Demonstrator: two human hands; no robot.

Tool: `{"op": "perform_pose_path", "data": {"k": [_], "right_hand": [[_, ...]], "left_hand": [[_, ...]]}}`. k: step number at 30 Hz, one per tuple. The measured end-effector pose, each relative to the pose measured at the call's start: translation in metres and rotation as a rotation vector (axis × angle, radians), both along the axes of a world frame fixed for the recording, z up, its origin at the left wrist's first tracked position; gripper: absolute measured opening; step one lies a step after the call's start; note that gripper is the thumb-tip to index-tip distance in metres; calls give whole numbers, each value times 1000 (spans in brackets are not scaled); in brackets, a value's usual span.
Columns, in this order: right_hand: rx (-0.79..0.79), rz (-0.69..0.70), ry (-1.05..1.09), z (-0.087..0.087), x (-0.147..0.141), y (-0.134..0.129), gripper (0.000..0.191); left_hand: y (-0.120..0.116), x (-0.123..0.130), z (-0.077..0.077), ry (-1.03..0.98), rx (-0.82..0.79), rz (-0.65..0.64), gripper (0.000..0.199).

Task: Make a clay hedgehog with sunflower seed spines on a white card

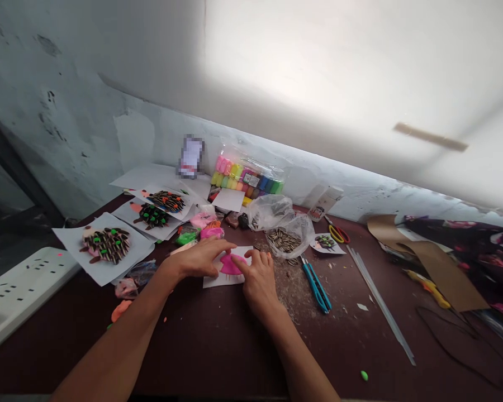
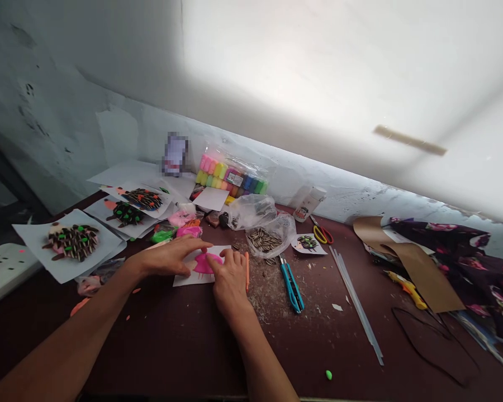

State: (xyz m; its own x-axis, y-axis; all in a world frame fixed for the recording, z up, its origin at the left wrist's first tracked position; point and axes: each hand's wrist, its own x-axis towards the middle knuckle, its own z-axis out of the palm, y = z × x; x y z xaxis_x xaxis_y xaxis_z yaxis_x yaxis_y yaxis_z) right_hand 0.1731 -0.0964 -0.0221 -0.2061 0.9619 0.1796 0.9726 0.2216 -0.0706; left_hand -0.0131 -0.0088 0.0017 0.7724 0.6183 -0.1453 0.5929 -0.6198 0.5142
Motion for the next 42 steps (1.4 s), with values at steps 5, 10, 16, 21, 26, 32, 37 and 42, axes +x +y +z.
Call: {"op": "perform_pose_path", "data": {"k": [5,10,16,21,26,32,37,42], "right_hand": [[-29,-39,10,2,4,3,45],[-22,-42,-10,2,5,8,44],[-24,-42,-24,0,2,9,36],[0,64,9,-1,1,4,38],[-10,145,24,-2,-3,2,40],[7,20,14,-1,3,2,41],[-2,-22,10,-5,9,4,38],[35,-89,57,-4,13,5,42]], "left_hand": [[-1,2,-1,-19,-2,7,79],[-1,2,-2,-35,16,12,78],[-1,1,0,-17,14,1,77],[-2,2,5,0,-19,25,78],[-4,2,6,18,15,41,78],[-6,1,7,18,-9,69,80],[-5,0,5,-2,-25,55,79],[-4,0,2,-23,-27,71,79]]}}
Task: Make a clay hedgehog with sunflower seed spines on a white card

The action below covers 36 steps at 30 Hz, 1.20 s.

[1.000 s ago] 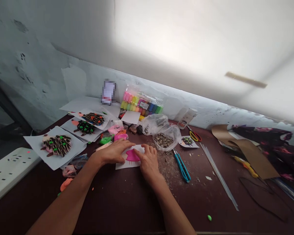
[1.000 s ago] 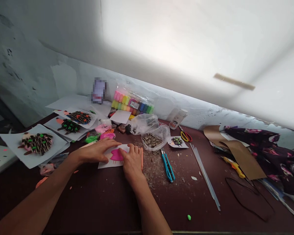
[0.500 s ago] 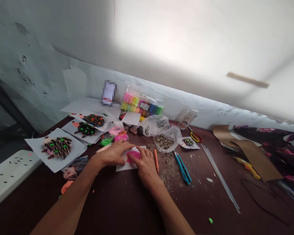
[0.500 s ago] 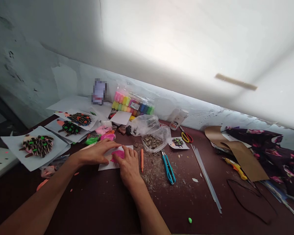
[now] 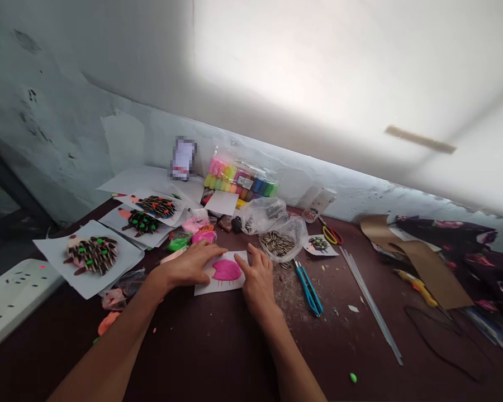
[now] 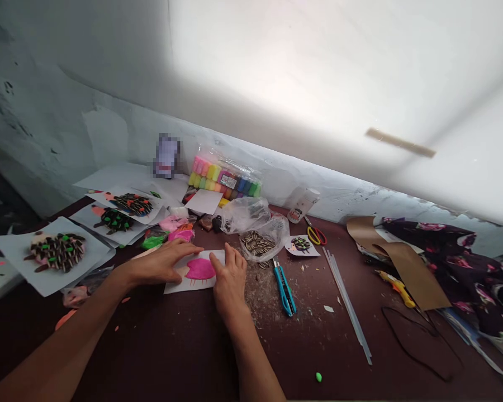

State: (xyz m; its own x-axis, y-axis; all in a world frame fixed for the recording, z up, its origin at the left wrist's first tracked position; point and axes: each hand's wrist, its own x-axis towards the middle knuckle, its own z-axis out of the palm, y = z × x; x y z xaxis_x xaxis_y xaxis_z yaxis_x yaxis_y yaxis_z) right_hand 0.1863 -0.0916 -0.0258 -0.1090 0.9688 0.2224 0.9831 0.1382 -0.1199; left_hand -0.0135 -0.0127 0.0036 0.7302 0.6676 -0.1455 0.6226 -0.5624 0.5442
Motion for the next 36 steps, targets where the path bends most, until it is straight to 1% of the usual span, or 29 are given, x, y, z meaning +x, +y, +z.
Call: {"op": "perform_pose_path", "data": {"k": [4,7,9,15,19,22,26,31,36], "right_hand": [[-47,22,-3,-1,-2,1,45],[-102,53,-11,-2,-6,1,42],[-118,39,2,-2,-7,1,39],[-101,-7,96,0,-7,4,40],[-123,24,111,0,-10,11,36],[-108,57,114,0,-13,15,33],[-76,83,147,1,-13,16,33],[-99,52,181,4,-12,15,38],[-114,56,186,4,-12,15,39]], "left_hand": [[0,0,-3,-10,8,-11,79],[0,-1,-3,-1,12,-8,80],[-1,0,-3,10,0,-3,81],[-3,1,-3,4,-37,27,85],[-3,2,-6,15,-37,43,90],[-2,2,-7,15,-34,46,91],[-1,1,-9,2,-48,63,90],[0,0,-10,-10,-56,56,89],[-1,1,-8,-4,-58,59,88]]}}
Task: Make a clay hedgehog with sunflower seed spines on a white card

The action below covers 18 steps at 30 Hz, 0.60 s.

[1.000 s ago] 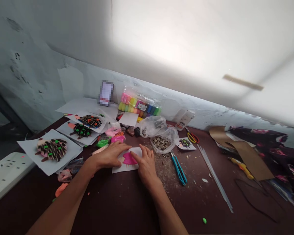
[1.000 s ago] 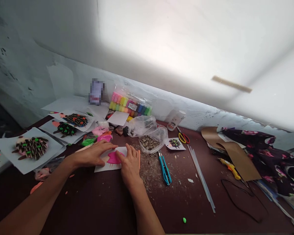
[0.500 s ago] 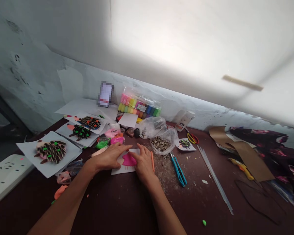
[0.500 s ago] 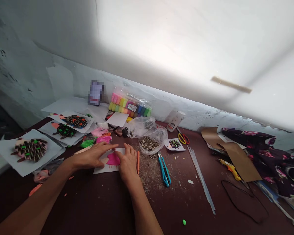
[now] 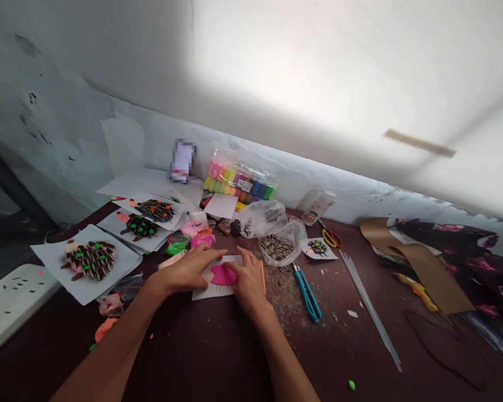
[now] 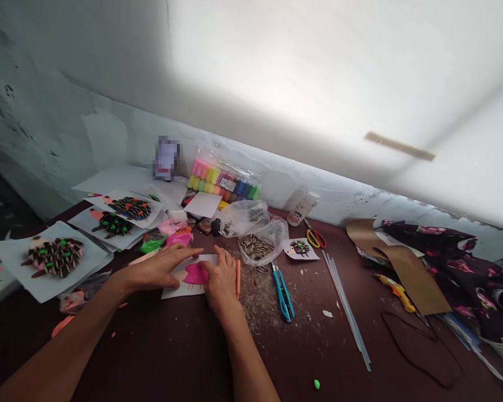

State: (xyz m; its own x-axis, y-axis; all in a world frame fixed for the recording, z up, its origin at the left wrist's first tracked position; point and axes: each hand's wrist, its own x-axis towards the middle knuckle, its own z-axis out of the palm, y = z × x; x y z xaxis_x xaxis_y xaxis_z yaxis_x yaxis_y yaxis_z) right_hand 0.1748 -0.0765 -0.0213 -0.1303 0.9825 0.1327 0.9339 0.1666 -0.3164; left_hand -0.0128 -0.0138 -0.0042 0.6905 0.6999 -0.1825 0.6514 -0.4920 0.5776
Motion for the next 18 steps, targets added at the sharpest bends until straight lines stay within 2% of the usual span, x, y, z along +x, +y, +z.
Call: {"op": "perform_pose_path", "data": {"k": [5,10,14,18], "right_hand": [[6,-30,-8,-1,2,0,47],[19,-48,-39,-3,6,-4,42],[64,-71,-43,-6,9,-8,43],[11,-30,-74,-5,3,-7,44]], "left_hand": [[-1,0,4,14,15,-13,87],[-1,0,6,38,-4,-15,89],[0,0,4,31,0,-18,88],[0,0,1,19,12,-13,87]]}}
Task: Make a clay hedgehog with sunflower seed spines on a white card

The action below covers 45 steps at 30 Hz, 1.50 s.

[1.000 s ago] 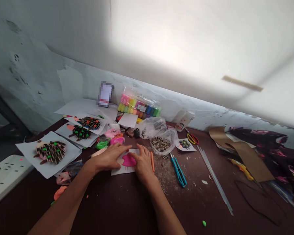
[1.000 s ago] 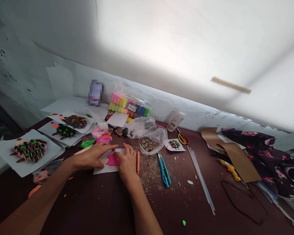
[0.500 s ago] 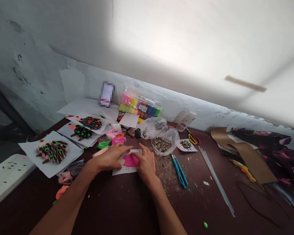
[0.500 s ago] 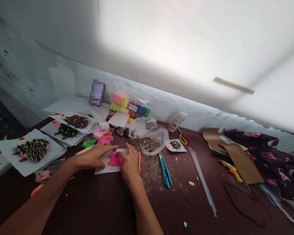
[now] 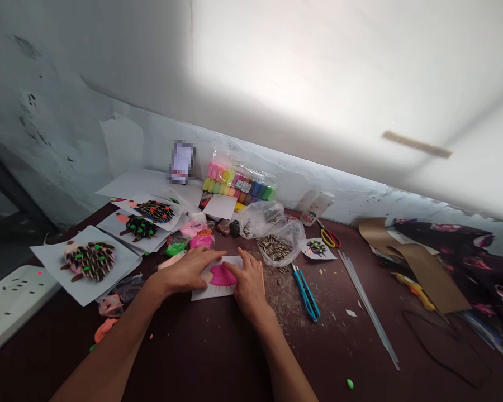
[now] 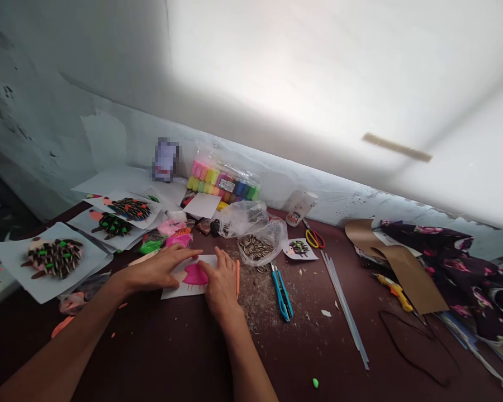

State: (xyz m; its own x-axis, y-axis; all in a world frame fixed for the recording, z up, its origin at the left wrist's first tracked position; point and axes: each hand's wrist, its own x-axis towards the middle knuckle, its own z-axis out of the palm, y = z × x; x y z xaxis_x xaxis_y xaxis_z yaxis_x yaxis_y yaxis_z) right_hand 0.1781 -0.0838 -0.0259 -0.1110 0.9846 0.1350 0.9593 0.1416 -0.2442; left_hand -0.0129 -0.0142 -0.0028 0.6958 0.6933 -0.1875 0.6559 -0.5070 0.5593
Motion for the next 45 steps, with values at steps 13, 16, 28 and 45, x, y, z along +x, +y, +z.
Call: {"op": "perform_pose_path", "data": {"k": [13,16,28,45], "right_hand": [[18,18,-47,3,1,3,46],[29,42,-59,3,1,0,41],[20,-3,-32,4,9,-1,38],[-4,-15,-41,4,13,-4,43]], "left_hand": [[0,0,0,0,20,-11,88],[0,0,0,-2,21,-7,87],[2,7,6,54,44,-30,88],[-5,0,6,42,26,-11,85]]}}
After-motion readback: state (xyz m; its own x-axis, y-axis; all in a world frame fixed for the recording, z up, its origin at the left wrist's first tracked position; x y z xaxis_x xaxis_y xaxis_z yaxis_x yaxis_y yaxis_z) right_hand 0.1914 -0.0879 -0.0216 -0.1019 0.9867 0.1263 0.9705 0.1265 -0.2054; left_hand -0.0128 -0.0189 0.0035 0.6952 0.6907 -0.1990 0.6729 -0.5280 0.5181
